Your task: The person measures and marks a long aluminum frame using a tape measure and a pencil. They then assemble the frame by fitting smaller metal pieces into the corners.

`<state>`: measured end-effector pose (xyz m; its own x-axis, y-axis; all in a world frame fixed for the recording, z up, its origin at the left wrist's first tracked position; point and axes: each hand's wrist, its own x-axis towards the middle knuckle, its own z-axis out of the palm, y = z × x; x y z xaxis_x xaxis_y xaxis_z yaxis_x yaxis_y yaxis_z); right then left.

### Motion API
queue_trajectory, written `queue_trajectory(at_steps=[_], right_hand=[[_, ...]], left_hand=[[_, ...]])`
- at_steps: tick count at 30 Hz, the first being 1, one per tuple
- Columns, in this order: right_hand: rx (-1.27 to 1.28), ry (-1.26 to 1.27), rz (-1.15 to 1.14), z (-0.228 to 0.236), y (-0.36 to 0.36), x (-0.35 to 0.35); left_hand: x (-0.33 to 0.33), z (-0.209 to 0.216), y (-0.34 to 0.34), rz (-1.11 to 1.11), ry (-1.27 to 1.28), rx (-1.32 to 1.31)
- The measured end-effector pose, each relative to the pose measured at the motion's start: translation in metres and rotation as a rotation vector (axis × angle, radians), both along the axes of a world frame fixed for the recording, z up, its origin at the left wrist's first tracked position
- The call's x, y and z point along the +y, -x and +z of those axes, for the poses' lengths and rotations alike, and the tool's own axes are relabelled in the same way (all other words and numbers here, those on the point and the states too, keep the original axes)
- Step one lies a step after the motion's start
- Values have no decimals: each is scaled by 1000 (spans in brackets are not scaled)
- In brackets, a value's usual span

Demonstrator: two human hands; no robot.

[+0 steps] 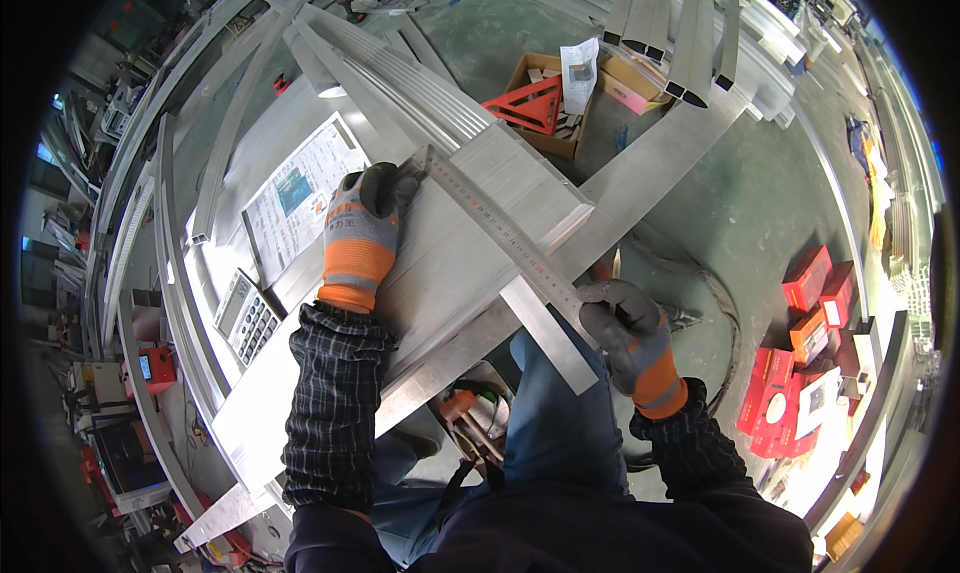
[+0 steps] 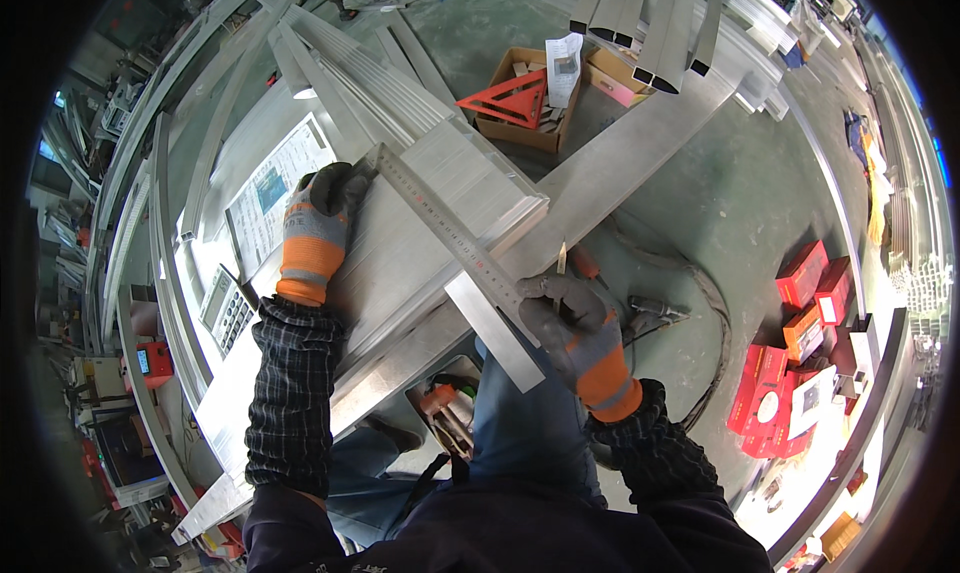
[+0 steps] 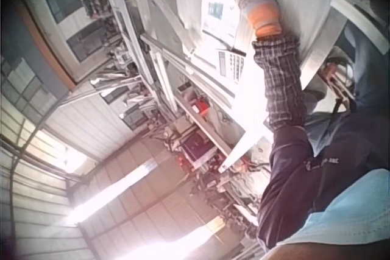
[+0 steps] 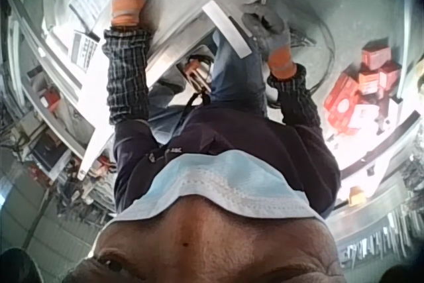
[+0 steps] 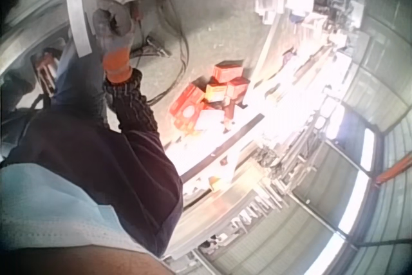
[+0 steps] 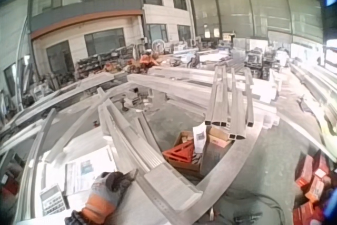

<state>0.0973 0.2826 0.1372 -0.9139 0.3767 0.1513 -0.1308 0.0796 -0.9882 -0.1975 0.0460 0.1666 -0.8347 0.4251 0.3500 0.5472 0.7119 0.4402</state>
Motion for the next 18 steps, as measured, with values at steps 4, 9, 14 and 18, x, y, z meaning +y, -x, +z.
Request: queue_trajectory(at_steps=[4, 9, 14, 18], right_hand=[[21, 12, 21, -4, -2, 3], [-33, 13, 32, 6, -2, 2], [-58, 15, 54, 10, -2, 6], [-85, -5, 35, 8, -1, 5]], left_hand=[[2, 9, -5, -49, 24, -18], [6, 13, -11, -43, 8, -91], [3, 7, -8, -45, 16, -48], [5, 8, -10, -63, 9, -32]])
